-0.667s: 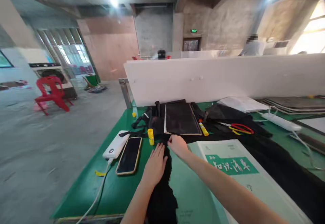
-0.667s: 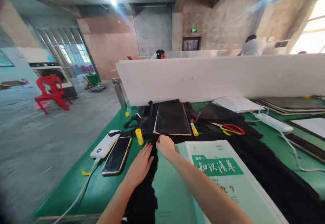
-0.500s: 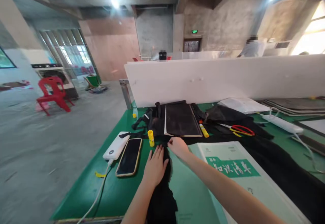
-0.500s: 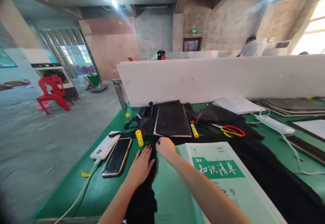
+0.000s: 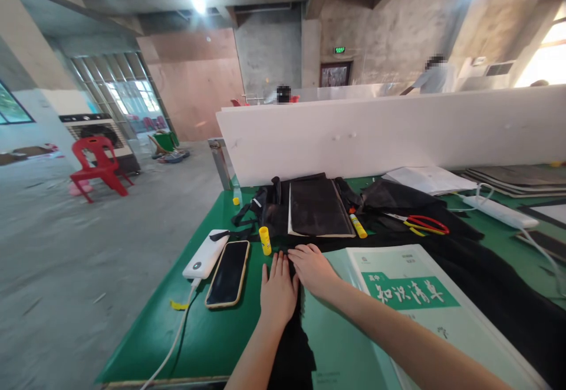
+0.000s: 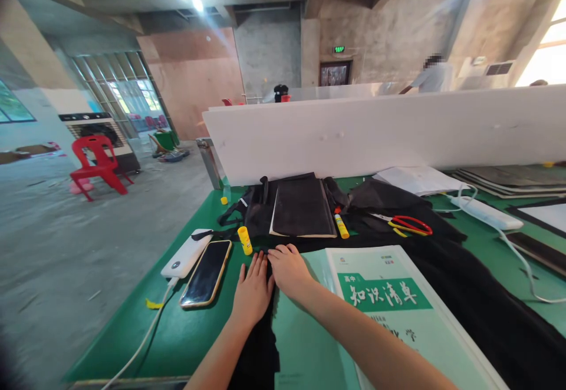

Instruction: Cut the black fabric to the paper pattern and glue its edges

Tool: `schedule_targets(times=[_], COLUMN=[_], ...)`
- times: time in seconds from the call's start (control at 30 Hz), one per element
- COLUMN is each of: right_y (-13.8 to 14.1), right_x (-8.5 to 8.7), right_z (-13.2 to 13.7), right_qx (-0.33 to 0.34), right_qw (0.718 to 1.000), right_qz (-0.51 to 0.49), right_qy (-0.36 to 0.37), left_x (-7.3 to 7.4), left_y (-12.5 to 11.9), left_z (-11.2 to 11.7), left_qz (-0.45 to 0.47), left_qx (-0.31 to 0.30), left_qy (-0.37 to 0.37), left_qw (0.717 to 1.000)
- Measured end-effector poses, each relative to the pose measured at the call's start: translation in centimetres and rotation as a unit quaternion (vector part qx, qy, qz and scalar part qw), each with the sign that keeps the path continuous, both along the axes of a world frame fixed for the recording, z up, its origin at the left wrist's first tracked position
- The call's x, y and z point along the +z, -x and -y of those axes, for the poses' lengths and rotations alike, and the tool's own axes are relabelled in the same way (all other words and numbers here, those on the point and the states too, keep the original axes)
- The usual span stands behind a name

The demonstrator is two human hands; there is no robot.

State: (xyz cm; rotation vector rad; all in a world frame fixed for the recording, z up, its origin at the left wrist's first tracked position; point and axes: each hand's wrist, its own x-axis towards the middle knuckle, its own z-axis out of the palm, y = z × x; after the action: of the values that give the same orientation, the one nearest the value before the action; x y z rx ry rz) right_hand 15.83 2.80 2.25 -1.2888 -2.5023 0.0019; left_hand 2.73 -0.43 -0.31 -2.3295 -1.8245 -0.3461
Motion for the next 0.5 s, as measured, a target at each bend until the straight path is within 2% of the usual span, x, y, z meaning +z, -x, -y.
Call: schedule_targets(times=[0.2,0.37,0.5], right_y=[0.2,0.2,0.5], right_x=[-0.2,-0.3,-0.2], right_z=[-0.7,-1.1,-1.7], right_qx=[-0.020,-0.031,-0.039], right_qw=[0.998,0.997,0.996], right_qz=[0.050,0.060,0.074], right_qy=[0.026,0.028,0.032], left_x=[0.3,0.2,0.0], left_y=[-0.2,0.1,-0.1], left_z=[0.2,0.9,1.3], left_qz=[0.001,0.013,0.028], left_qx=[0.005,-0.039,-0.054], left_qy=[-0.006,-0.025,-0.003], left_qw=[1.000,0.999,0.998])
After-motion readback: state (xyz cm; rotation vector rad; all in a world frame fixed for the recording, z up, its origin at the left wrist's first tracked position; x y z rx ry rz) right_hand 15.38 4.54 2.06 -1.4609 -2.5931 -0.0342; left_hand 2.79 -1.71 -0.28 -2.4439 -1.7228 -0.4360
